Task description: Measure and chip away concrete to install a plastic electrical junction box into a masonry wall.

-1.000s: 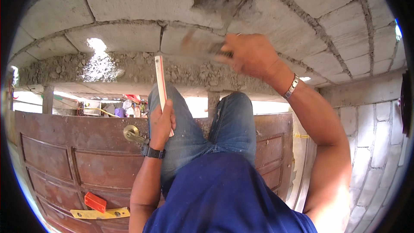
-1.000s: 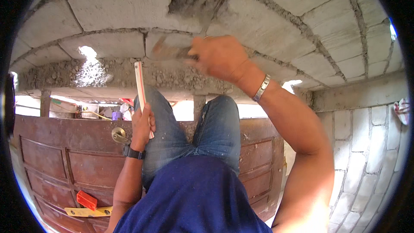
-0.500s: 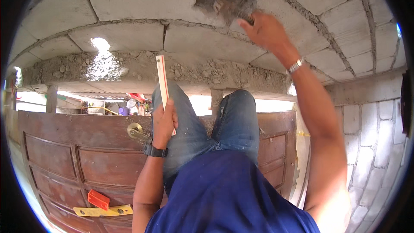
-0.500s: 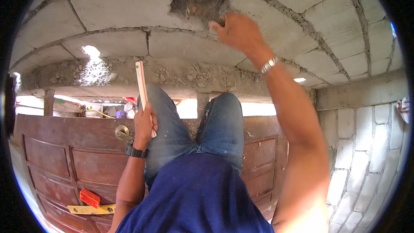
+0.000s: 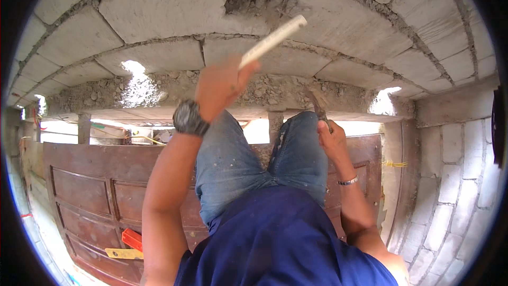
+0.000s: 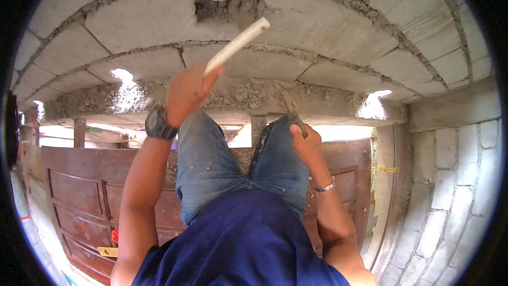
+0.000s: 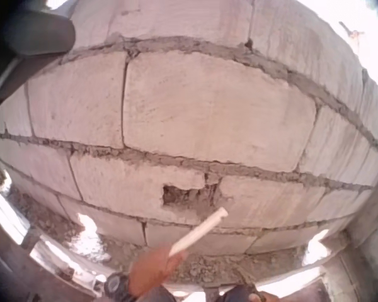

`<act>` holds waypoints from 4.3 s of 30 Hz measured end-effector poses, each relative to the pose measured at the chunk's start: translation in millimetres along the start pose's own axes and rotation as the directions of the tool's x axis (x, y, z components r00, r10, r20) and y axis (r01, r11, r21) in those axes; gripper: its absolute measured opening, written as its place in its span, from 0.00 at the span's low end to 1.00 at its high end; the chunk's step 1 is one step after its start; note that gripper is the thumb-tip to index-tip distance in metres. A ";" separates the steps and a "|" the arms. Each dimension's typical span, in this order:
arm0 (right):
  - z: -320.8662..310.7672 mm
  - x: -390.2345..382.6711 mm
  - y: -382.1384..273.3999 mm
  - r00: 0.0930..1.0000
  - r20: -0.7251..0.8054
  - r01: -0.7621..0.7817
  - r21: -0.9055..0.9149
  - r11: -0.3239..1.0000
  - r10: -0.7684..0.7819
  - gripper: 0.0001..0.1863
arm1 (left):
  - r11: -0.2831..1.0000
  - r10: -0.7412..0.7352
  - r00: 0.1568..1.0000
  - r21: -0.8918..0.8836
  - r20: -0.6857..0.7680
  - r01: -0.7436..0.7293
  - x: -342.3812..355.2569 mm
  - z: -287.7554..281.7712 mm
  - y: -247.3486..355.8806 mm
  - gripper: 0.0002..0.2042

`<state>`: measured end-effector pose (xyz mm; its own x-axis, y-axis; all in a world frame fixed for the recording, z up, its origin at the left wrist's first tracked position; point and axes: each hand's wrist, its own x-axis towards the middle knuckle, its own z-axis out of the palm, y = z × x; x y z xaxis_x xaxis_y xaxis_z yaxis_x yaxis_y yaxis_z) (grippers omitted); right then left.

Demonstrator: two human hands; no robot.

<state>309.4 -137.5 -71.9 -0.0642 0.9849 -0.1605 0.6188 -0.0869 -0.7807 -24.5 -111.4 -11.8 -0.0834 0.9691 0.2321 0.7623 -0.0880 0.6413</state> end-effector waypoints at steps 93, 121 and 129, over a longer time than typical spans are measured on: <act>-14.8 -50.8 -11.7 0.955 0.218 -0.006 0.686 0.727 -0.199 0.31 | 0.785 -0.470 0.881 -0.482 -0.053 0.389 -1.1 64.0 26.3 0.25; -1.3 -71.7 -52.8 0.948 0.267 -0.021 0.603 0.798 -0.176 0.37 | 0.919 -0.203 0.971 -0.318 0.125 0.233 -23.7 91.8 9.4 0.25; -2.2 -80.7 -42.7 0.939 0.272 -0.004 0.624 0.782 -0.212 0.34 | 0.748 -0.359 0.933 -0.594 0.015 0.297 -12.1 64.7 -9.4 0.25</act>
<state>289.9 -212.9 -24.3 -0.4045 0.9023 -0.1493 -0.0043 -0.1652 -0.9863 10.8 -107.4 -68.0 -0.3418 0.9395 -0.0240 0.1644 0.0849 0.9827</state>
